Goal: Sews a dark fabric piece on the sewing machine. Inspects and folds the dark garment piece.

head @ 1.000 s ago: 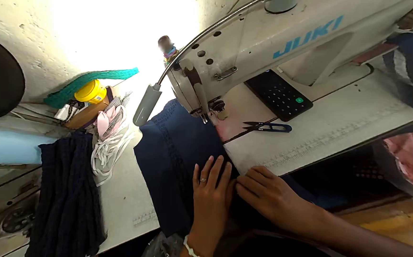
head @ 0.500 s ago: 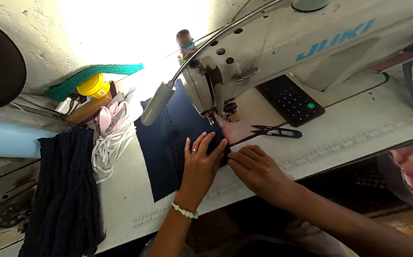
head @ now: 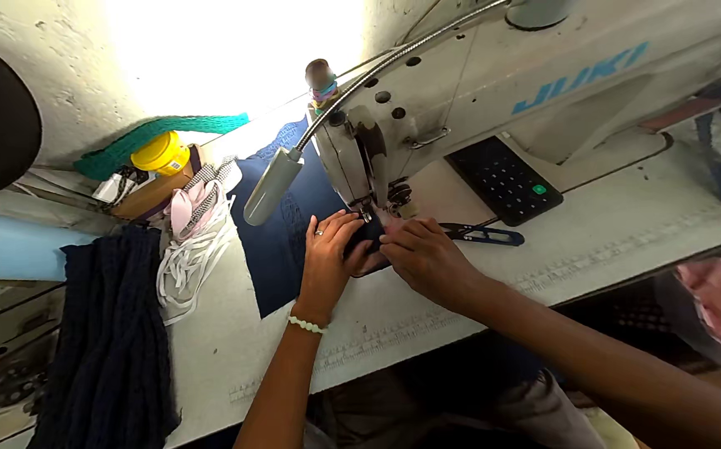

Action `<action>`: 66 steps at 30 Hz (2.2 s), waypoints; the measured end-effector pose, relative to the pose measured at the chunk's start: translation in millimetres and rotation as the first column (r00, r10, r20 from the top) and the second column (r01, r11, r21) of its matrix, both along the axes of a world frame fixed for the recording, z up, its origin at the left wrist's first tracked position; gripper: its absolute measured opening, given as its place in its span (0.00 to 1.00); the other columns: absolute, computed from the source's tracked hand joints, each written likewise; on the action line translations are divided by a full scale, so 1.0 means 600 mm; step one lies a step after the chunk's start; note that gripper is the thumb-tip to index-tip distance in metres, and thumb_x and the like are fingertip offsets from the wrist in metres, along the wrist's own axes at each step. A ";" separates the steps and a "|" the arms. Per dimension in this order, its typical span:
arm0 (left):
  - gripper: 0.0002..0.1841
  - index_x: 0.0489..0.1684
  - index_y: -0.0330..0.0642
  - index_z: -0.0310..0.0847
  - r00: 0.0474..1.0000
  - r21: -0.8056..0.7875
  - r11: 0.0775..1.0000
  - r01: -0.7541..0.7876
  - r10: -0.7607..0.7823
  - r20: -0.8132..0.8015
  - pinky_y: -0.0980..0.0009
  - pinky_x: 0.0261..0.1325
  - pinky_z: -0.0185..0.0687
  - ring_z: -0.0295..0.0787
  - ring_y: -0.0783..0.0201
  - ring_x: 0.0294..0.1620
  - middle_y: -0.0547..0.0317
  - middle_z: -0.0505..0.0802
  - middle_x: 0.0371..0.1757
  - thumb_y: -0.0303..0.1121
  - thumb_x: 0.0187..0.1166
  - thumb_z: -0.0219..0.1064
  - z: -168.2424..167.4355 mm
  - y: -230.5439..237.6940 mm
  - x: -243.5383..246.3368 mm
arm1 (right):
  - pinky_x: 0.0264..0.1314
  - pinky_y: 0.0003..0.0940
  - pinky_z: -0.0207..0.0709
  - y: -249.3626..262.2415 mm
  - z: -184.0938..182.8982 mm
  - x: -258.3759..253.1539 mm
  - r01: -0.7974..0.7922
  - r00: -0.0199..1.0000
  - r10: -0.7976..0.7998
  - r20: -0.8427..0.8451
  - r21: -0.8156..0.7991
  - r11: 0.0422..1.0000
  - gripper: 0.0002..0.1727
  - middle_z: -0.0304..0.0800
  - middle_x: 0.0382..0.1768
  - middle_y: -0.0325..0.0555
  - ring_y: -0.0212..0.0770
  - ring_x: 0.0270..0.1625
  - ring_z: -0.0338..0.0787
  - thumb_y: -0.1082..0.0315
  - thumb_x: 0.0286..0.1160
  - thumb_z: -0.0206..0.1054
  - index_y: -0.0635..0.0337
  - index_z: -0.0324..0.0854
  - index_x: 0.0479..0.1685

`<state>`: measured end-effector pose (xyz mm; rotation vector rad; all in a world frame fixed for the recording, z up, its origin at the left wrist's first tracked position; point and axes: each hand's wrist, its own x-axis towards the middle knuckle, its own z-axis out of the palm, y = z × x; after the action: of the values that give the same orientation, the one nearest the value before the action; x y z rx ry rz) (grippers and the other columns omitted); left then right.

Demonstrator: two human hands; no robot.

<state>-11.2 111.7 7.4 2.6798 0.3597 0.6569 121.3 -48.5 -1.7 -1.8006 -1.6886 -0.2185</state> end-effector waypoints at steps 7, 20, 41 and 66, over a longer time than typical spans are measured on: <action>0.13 0.53 0.44 0.95 0.999 -0.021 0.999 0.037 -0.036 0.007 0.34 0.82 0.62 0.86 0.50 0.73 0.51 0.94 0.62 0.37 0.75 0.75 0.005 0.028 0.007 | 0.55 0.50 0.80 0.014 0.002 0.009 0.007 1.000 -0.007 0.022 -0.015 1.000 0.09 0.96 0.46 0.49 0.52 0.51 0.92 0.72 0.75 0.65 0.61 0.92 0.39; 0.13 0.48 0.40 0.95 1.000 0.004 1.000 0.021 -0.021 -0.022 0.32 0.80 0.63 0.86 0.49 0.72 0.50 0.93 0.63 0.38 0.73 0.77 0.016 0.069 0.033 | 0.73 0.63 0.74 -0.148 0.057 0.170 0.458 0.889 -0.458 -0.026 0.086 0.885 0.20 0.85 0.70 0.66 0.68 0.71 0.83 0.64 0.89 0.57 0.69 0.87 0.62; 0.12 0.51 0.38 0.93 0.993 -0.003 0.997 -0.082 0.082 -0.087 0.30 0.79 0.59 0.82 0.40 0.74 0.42 0.90 0.67 0.34 0.76 0.74 0.034 0.074 0.053 | 0.84 0.67 0.60 -0.211 0.024 0.184 0.627 0.778 -0.626 -0.041 0.101 0.773 0.26 0.70 0.80 0.78 0.79 0.82 0.68 0.70 0.86 0.54 0.78 0.71 0.78; 0.03 0.44 0.39 0.79 0.866 -0.712 0.682 -0.170 0.448 0.223 0.80 0.44 0.80 0.81 0.81 0.35 0.71 0.85 0.34 0.28 0.83 0.63 0.033 0.061 -0.073 | 0.38 0.54 0.86 0.056 0.066 -0.081 0.119 0.941 -0.173 -0.292 -0.192 0.974 0.18 0.92 0.40 0.63 0.60 0.38 0.95 0.61 0.84 0.63 0.72 0.86 0.50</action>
<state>-54.9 148.2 27.5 1.7482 0.7939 0.9164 72.9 -15.1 38.1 -1.9723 -1.3896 0.1449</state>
